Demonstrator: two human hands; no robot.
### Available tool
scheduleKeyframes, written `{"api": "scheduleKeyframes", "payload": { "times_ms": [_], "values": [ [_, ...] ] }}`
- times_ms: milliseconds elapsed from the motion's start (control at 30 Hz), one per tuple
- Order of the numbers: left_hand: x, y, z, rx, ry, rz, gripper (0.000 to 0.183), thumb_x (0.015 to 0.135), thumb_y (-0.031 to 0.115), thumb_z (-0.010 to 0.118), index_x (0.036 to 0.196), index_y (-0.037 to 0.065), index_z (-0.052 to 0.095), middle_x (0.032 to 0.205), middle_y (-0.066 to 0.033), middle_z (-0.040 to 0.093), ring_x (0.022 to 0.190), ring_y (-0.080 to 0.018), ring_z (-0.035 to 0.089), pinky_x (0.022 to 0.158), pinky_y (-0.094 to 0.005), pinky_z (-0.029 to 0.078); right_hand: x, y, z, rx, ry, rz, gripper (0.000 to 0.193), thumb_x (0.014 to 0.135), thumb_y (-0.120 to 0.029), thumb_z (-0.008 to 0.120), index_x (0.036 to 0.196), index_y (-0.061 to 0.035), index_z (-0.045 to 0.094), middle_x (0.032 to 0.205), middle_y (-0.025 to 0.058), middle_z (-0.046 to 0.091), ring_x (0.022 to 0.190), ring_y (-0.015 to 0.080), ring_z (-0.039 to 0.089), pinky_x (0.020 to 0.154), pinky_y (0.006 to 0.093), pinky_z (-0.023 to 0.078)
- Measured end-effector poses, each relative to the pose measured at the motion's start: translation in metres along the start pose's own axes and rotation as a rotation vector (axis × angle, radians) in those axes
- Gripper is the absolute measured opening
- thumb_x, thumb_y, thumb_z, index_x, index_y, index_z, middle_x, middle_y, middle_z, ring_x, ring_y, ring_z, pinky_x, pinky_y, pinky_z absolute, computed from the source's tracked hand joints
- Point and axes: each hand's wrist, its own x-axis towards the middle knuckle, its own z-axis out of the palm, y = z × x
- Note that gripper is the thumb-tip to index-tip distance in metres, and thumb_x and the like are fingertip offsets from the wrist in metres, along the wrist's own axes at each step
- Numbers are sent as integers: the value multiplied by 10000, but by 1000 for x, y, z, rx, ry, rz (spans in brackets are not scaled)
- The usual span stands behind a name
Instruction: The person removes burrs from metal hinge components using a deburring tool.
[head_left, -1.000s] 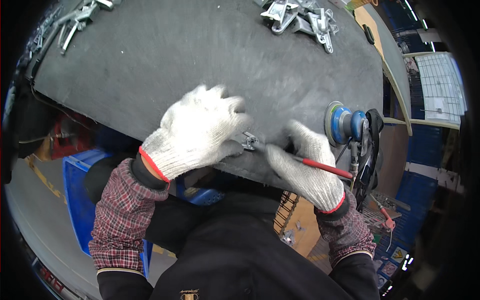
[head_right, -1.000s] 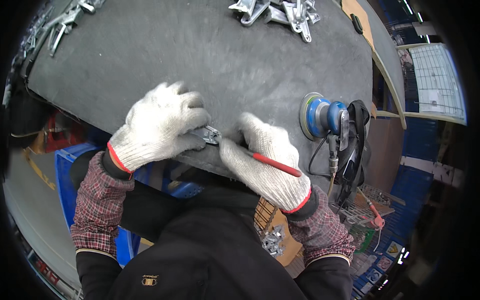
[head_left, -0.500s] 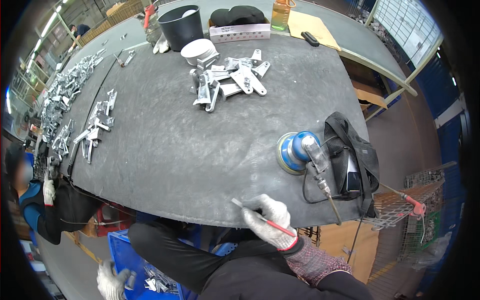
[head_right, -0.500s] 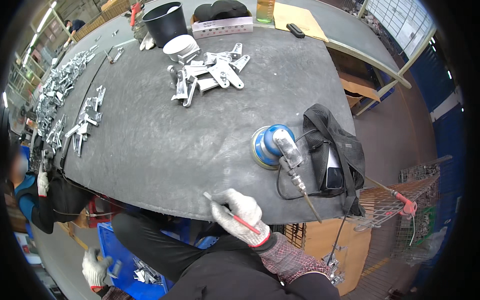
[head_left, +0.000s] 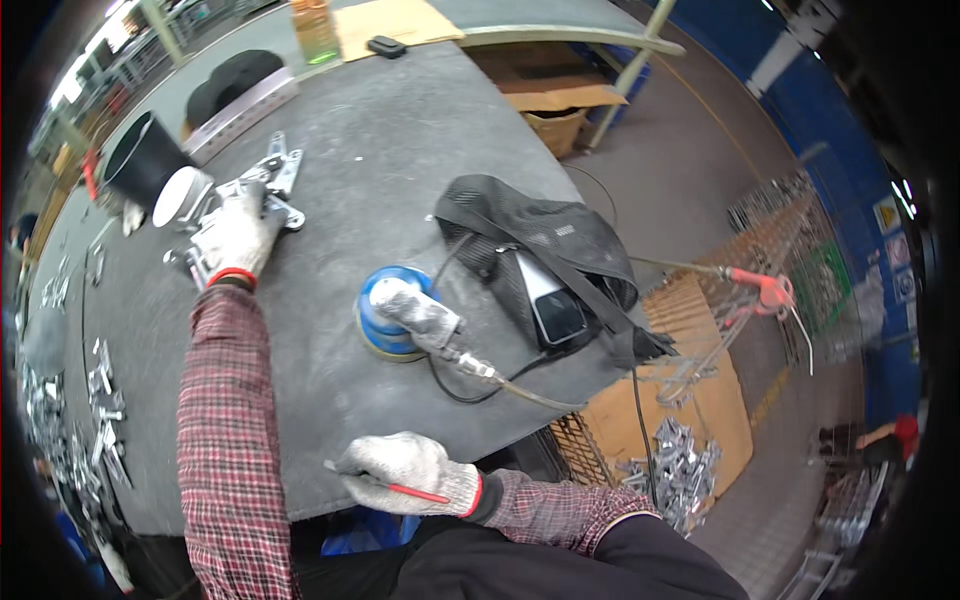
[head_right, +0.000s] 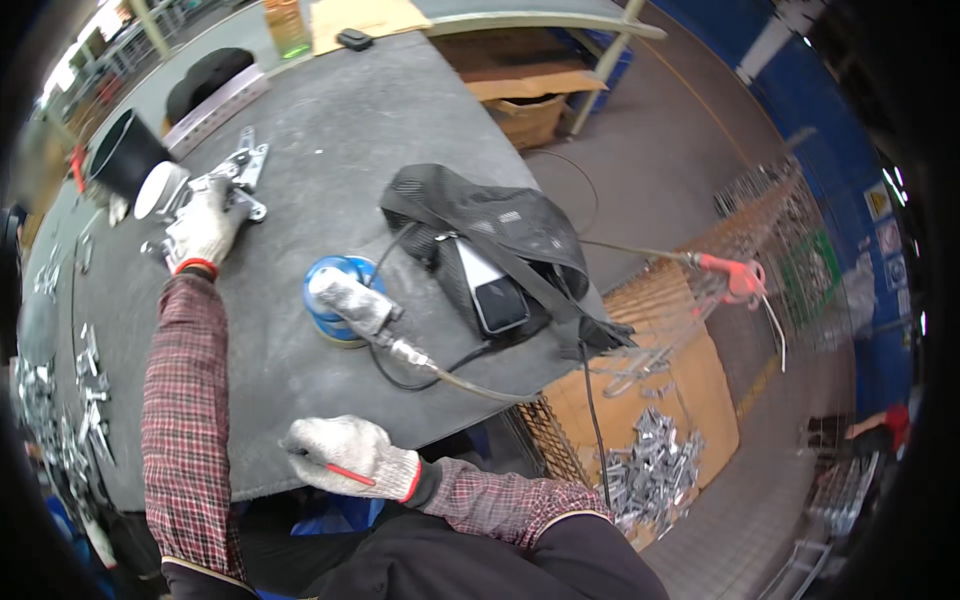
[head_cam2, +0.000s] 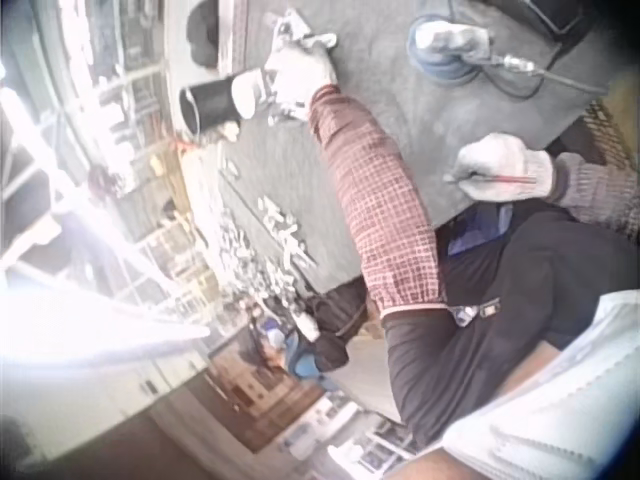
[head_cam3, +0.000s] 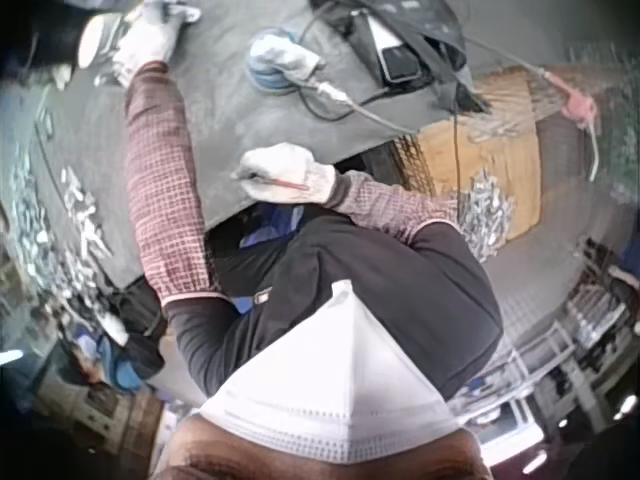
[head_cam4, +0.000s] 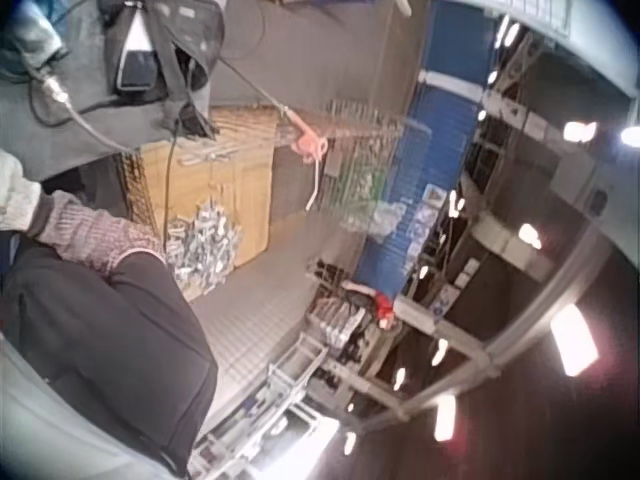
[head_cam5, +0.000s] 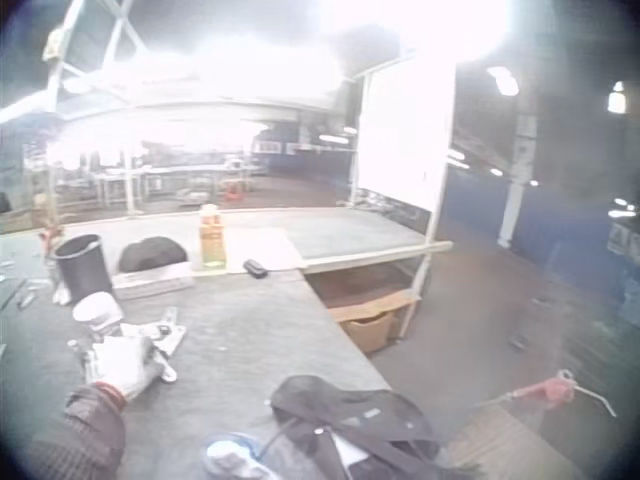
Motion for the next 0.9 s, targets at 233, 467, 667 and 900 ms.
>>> {"api": "scheduleKeyframes", "payload": {
  "times_ms": [233, 467, 667, 900],
  "values": [
    [-53, -62, -1, -368, 383, 228, 222, 1019, 79, 692, 1226, 37, 763, 1216, -163, 807, 1048, -342, 781, 949, -408, 589, -1, 5, -11, 30, 50, 25, 158, 975, -136, 792, 1068, -118, 666, 832, 114, 730, 765, 378, 764, 669, 494, 606],
    [-305, -120, -35, 209, 158, 180, 235, 815, 86, 813, 1036, 149, 766, 996, -122, 695, 908, -364, 722, 727, -521, 578, 12, -3, -6, 128, -2, 56, 137, 956, -79, 837, 1078, -91, 776, 842, 91, 771, 668, 219, 750, 626, 339, 588],
    [-333, -102, -33, -237, -73, 416, 400, 896, 190, 750, 1295, 186, 778, 938, -141, 713, 848, -361, 764, 699, -502, 608, 15, -28, -8, 239, 2, 350, 77, 993, 22, 770, 1055, 3, 729, 904, 79, 773, 729, 119, 717, 662, 288, 588],
    [-303, -166, 5, -534, 147, 320, 610, 810, 200, 880, 1405, 155, 755, 1267, -146, 749, 1180, -371, 732, 985, -491, 618, 54, -60, -4, -112, -280, 306, 141, 967, -38, 842, 1077, 26, 782, 884, 107, 806, 795, 124, 757, 736, 305, 621]
  ]
}}
